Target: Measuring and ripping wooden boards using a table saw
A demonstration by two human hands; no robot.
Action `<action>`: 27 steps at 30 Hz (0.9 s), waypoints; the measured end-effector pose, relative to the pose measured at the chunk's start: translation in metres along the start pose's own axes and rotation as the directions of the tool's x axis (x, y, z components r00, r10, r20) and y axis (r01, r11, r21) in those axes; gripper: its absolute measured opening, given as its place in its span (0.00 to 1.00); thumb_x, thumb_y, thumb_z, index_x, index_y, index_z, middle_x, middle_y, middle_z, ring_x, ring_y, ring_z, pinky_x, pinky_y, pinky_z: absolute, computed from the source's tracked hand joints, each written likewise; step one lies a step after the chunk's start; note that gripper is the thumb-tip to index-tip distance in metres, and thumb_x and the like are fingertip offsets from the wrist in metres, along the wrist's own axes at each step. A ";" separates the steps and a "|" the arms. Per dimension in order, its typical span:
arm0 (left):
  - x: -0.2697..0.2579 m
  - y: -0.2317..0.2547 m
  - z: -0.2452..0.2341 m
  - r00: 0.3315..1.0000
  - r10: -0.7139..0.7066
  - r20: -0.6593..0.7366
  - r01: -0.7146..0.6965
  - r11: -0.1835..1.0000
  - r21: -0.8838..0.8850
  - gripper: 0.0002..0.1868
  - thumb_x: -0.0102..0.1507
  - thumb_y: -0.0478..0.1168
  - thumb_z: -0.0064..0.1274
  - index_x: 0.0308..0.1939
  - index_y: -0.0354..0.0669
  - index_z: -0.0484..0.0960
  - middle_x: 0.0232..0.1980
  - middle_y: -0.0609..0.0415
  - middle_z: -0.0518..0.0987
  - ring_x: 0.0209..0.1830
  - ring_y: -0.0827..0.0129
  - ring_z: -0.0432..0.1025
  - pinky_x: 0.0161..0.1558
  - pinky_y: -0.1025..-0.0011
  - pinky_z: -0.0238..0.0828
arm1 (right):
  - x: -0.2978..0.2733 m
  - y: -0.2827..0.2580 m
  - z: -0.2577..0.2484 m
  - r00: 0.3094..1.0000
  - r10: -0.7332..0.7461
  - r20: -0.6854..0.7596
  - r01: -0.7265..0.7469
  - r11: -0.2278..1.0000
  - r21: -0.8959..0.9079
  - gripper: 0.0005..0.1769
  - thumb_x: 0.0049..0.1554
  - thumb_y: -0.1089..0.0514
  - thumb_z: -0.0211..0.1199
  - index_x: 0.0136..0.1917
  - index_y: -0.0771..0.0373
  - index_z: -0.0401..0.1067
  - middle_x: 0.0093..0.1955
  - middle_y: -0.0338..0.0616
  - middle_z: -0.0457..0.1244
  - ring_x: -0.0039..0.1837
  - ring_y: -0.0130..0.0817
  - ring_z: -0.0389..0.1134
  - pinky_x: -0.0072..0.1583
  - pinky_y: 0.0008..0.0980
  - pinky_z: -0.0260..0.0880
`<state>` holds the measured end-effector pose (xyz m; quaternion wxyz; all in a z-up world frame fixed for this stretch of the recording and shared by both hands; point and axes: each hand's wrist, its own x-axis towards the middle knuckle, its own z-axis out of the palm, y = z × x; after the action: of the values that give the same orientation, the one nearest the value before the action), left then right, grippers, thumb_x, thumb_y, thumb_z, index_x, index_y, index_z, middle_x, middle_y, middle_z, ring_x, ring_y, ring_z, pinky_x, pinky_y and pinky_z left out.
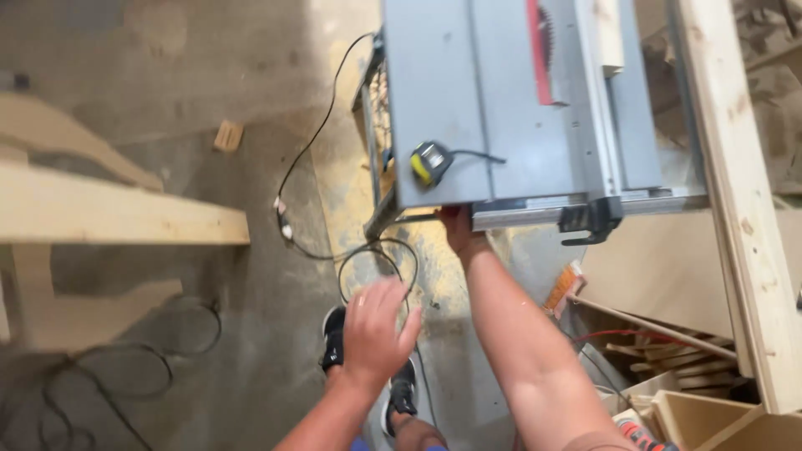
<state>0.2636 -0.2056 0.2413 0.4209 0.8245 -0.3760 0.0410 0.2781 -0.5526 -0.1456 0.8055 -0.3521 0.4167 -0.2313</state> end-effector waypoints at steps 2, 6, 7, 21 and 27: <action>0.070 -0.011 0.026 0.991 0.123 -0.048 -0.117 0.986 0.115 0.22 0.64 0.51 0.53 0.56 0.42 0.81 0.54 0.45 0.80 0.54 0.50 0.74 0.53 0.55 0.70 | -0.040 -0.033 0.002 0.999 -0.021 -0.031 0.021 1.000 -0.004 0.12 0.61 0.43 0.61 0.51 0.50 0.72 0.42 0.38 0.65 0.49 0.28 0.64 0.53 0.38 0.73; 0.165 -0.031 0.080 0.959 0.284 0.010 -0.267 0.891 0.368 0.41 0.50 0.60 0.66 0.65 0.49 0.78 0.67 0.43 0.74 0.68 0.47 0.68 0.66 0.48 0.63 | -0.055 -0.097 0.031 0.994 -0.039 -0.106 0.026 0.993 -0.119 0.16 0.59 0.42 0.61 0.54 0.51 0.72 0.48 0.40 0.65 0.54 0.31 0.64 0.56 0.37 0.72; 0.173 -0.034 0.086 0.950 0.312 0.021 -0.299 0.884 0.359 0.41 0.50 0.60 0.66 0.65 0.49 0.78 0.67 0.43 0.74 0.68 0.47 0.68 0.66 0.48 0.63 | -0.057 -0.104 0.035 0.992 -0.033 -0.119 0.015 0.989 -0.150 0.17 0.58 0.42 0.61 0.55 0.51 0.72 0.49 0.40 0.65 0.55 0.31 0.64 0.57 0.37 0.71; 0.186 -0.057 0.114 0.916 0.400 0.004 -0.382 0.873 0.303 0.26 0.61 0.52 0.53 0.61 0.50 0.80 0.62 0.41 0.75 0.62 0.43 0.69 0.66 0.52 0.66 | -0.157 -0.109 0.073 0.948 0.146 -0.282 -0.304 0.679 -0.669 0.34 0.50 0.38 0.60 0.66 0.56 0.73 0.67 0.47 0.65 0.71 0.39 0.64 0.67 0.34 0.67; 0.181 -0.058 0.106 0.930 0.307 0.202 -0.360 0.870 0.336 0.29 0.63 0.53 0.52 0.68 0.51 0.73 0.71 0.37 0.68 0.69 0.41 0.62 0.71 0.51 0.60 | -0.243 -0.130 0.038 0.983 0.093 -0.160 -0.185 0.493 -0.850 0.31 0.56 0.42 0.64 0.70 0.51 0.71 0.71 0.37 0.66 0.73 0.30 0.67 0.73 0.27 0.62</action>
<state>0.4041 -0.3680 0.2044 0.2181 0.8117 -0.5275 0.1239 0.1668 -0.4602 0.0918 0.5191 -0.6601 0.5400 0.0561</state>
